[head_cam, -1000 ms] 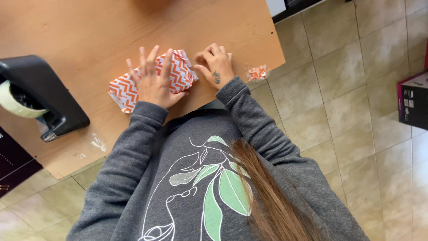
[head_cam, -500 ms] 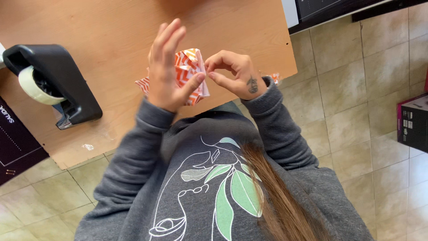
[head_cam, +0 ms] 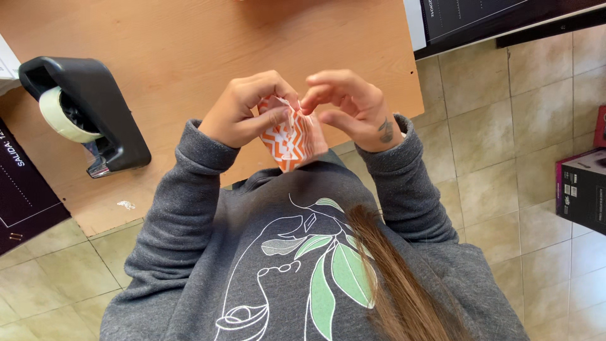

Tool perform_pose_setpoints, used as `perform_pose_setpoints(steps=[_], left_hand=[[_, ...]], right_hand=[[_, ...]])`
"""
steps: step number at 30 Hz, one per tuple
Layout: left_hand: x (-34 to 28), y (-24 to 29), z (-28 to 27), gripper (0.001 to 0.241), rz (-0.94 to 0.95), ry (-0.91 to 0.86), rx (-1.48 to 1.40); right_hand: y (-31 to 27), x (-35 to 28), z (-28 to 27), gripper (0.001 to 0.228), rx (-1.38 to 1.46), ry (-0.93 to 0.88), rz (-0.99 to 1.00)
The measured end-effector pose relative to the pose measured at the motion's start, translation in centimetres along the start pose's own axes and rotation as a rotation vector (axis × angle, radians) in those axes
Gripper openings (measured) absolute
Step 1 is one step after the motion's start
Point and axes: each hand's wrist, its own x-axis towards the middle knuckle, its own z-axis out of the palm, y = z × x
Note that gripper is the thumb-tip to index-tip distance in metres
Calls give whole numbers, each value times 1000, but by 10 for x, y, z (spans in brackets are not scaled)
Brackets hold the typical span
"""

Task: The person wraps a boxed item in decorative paper by hand, folding the paper over the box and securing it.

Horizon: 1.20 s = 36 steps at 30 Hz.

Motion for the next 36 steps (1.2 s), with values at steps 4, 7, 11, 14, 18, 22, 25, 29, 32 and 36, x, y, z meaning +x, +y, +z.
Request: perform_pose_setpoints(steps=[4,7,11,14,18,22,25,29,32,36], left_hand=[[-4,-6,9,13,38,6,-30],[-2,-2,13,14,48,32,-38],[-3,-1,15,13,117,43,-64],[-5,-5,18,10,151,91,-67],[-3,-5,25,9,239,223,-41],[-3,-7,32,13,377,327,57],[-2,-2,34,13,448,378,121],[-2,3,37,12,476,392,126],[-2,5,40,10,480,401,112],[-1,11,41,11,483,407,114]], right_hand=[[-14,17,10,23,-393,-5,-161],[-12,20,16,12,-503,24,-193],[-17,23,22,6,-561,42,-195],[-21,23,26,7,-587,71,-230],[-23,15,36,6,-710,201,-276],[-14,3,48,9,-743,305,-343],[-10,-1,54,11,-635,387,-372],[-16,5,58,10,-558,403,-413],[-18,5,53,8,-498,375,-403],[-18,3,48,10,-476,324,-381]])
